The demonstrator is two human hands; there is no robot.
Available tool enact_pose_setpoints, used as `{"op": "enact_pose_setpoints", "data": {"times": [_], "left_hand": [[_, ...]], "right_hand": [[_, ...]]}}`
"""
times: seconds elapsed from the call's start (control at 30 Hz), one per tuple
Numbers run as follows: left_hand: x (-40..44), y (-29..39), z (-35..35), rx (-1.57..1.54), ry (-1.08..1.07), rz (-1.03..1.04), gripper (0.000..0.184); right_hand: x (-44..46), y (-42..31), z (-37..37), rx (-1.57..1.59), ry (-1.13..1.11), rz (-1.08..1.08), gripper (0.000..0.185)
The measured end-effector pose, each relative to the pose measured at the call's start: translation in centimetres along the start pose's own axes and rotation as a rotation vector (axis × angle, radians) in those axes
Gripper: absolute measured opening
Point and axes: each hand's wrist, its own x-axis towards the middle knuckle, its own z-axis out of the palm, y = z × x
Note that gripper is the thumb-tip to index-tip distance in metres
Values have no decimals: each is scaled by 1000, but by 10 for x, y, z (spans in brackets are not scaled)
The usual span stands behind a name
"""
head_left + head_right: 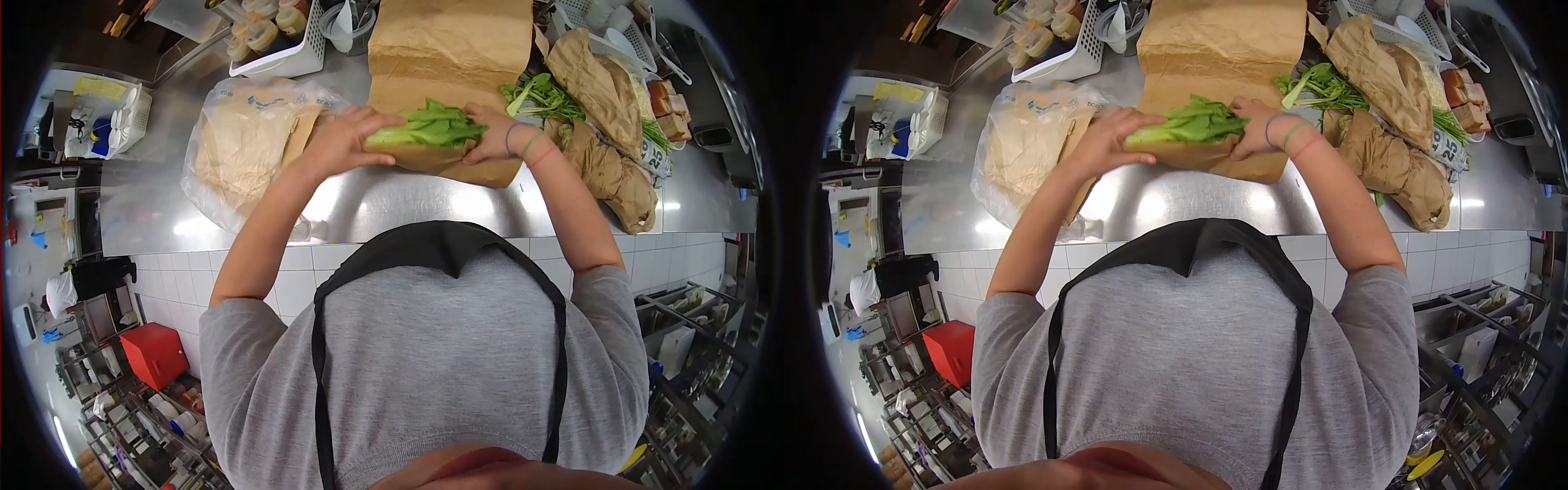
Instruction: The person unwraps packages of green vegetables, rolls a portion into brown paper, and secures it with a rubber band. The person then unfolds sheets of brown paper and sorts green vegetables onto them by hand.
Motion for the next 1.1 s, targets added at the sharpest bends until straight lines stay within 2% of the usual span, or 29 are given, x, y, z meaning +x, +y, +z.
{"op": "enact_pose_setpoints", "data": {"times": [0.07, 0.13, 0.2, 0.27, 0.33, 0.37, 0.47, 0.53, 0.6, 0.67, 0.7, 0.77, 0.8, 0.87, 0.9, 1.0, 1.03, 1.1], "left_hand": [[-17, 10, 8, 31, -31, -41, 59], [-42, 7, 36, 168, 152, 134, 65], [-68, 6, 60, 118, 192, 127, 70], [-85, 6, 75, 206, 209, 157, 61], [-92, 15, 87, 140, 259, 113, 57], [-96, 18, 90, 110, 237, 108, 56], [-105, 22, 84, 92, 202, 147, 47], [-106, 21, 83, 5, 372, 120, 44], [-91, 21, 78, -64, 623, -120, 41], [-70, 15, 68, -275, 795, -296, 43], [-65, 8, 67, -276, 795, -294, 43], [-57, -4, 62, -606, 506, -511, 46], [-56, -13, 62, -608, 504, -504, 46], [-56, -28, 65, -520, 400, -415, 46], [-53, -18, 57, -740, 459, -389, 45], [-51, -11, 25, -835, 425, -397, 43], [-47, -5, 14, -866, 437, -335, 42], [-38, 13, -9, -815, 364, -339, 41]], "right_hand": [[-22, -33, -4, -72, 26, -24, 77], [-44, -65, 2, -126, 231, 59, 81], [-54, -76, 26, -279, 487, -31, 79], [-67, -91, 37, -233, 483, -6, 85], [-74, -90, 56, -278, 633, -40, 89], [-77, -88, 63, -304, 604, -47, 99], [-88, -90, 65, -251, 499, -59, 105], [-95, -95, 60, -228, 427, -51, 105], [-100, -97, 55, -204, 354, -43, 106], [-102, -97, 49, -172, 320, -76, 93], [-103, -98, 44, -173, 321, -74, 93], [-107, -98, 33, -30, 307, -124, 81], [-108, -93, 29, -32, 310, -118, 81], [-107, -80, 20, 228, 331, -133, 66], [-105, -78, 14, 342, 440, -185, 54], [-96, -73, -4, 334, 544, -194, 49], [-91, -77, -10, 308, 584, -217, 44], [-82, -95, -24, 368, 523, -199, 46]]}}
